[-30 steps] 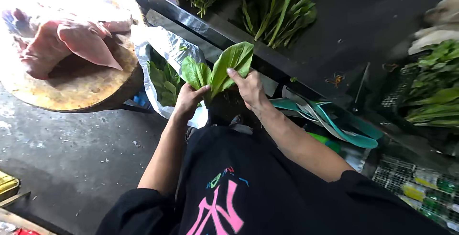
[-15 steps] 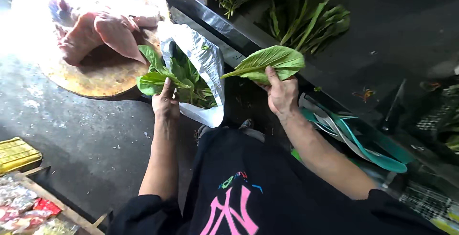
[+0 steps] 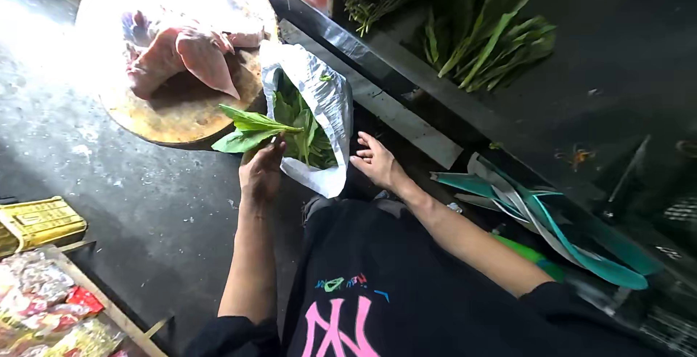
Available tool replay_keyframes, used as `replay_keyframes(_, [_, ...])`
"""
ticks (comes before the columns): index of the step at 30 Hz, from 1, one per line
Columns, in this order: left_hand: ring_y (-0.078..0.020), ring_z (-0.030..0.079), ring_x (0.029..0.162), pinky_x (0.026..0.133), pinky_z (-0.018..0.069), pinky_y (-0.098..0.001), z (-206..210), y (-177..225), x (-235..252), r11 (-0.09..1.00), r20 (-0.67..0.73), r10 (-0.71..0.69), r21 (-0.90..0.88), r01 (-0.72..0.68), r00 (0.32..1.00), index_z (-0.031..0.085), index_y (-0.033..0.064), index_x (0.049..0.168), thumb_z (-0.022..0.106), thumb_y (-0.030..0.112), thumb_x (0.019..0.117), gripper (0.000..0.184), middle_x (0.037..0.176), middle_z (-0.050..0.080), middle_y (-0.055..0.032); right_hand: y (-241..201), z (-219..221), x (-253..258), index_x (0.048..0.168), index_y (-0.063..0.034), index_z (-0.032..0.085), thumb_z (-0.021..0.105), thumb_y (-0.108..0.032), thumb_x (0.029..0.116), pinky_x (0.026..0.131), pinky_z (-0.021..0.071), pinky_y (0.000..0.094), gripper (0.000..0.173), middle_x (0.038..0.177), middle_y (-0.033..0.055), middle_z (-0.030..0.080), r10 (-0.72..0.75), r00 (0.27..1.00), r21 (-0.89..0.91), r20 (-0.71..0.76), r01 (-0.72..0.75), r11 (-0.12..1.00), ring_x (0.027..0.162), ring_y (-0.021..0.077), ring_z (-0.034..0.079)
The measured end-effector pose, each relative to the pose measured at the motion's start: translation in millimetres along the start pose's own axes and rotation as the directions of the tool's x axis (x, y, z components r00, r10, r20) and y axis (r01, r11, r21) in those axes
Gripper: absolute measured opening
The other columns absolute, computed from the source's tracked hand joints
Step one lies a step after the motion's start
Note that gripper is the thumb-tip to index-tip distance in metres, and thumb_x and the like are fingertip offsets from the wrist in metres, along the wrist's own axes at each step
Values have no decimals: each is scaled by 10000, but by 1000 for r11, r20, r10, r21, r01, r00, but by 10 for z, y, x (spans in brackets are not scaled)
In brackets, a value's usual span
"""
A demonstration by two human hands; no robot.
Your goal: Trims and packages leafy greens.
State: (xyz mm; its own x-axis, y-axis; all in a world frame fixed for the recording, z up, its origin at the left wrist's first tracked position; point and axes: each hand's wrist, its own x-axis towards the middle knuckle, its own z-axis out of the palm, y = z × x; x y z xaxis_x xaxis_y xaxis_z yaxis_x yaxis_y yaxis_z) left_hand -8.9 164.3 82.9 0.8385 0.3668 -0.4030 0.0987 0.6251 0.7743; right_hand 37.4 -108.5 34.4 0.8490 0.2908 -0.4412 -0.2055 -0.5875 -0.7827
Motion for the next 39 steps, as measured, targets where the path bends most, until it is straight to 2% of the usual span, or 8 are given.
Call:
replay_keyframes(5, [-204,722,955,890,607,-363,245,-206,-4,998,-151,-4,60,14,988,562,24,1253,549,5,1025,228,1093,719,-112,772,-703,-561,1441,-40,529,661,-230,1011,962,583,435,489,1373,185,611,327,937,260,-121,-288,922,1142,266,683])
replay_keyframes(11, [-144,664,782,723,588,-333,352,-416,61,974,-95,47,226,-25,994,590,64,1171,589,82,1003,170,935,691,-53,1196,-1592,-1317,1358,39,550,576,-123,1047,884,607,402,351,1225,201,654,390,812,522,-434,-126,843,1017,243,709])
replay_keyframes(20, [-121,687,803,777,599,-282,1130,-927,-93,998,216,3,58,-16,976,612,82,1068,363,181,1112,272,895,700,-28,2520,-3050,-2261,1425,-63,563,625,-292,1007,1050,495,577,480,1409,231,575,422,402,171,-813,-528,832,1266,391,592])
replay_keyframes(23, [-25,648,762,730,564,-205,1764,-918,-656,973,183,134,162,-164,974,615,203,994,415,240,1078,220,838,679,80,2944,-3273,-2287,1459,8,505,706,-405,937,1108,380,682,696,1458,333,490,453,400,133,-797,-614,778,1365,505,465])
replay_keyframes(29, [-111,655,825,801,574,-306,1974,-986,-803,920,130,268,260,-294,954,652,132,1099,667,185,985,127,934,693,2,3339,-3389,-2031,1574,-25,353,614,-342,973,1115,403,627,728,1466,320,501,551,337,156,-763,-732,663,1362,481,493])
replay_keyframes(34, [-112,671,845,774,586,-313,1677,-1005,-797,834,85,318,448,-321,944,667,131,1190,769,284,923,324,1002,714,-5,2929,-3277,-2018,1566,34,327,545,-245,1023,1164,386,514,648,1525,302,441,408,492,184,-769,-442,878,1383,392,495])
replay_keyframes(36, [-98,665,831,759,585,-295,1535,-981,-734,850,58,312,428,-306,948,667,142,1174,761,272,933,289,986,710,5,2542,-3076,-1947,1535,74,319,519,-196,1025,925,548,461,611,1313,291,568,278,619,204,-734,-189,960,1018,303,650])
replay_keyframes(39, [-113,693,866,813,596,-303,1393,-867,-670,903,-42,256,368,-223,966,652,131,1178,738,231,956,258,994,723,-10,1760,-2676,-1666,1455,29,355,484,-162,945,642,578,284,560,1083,57,622,52,864,332,-501,136,933,716,78,631])
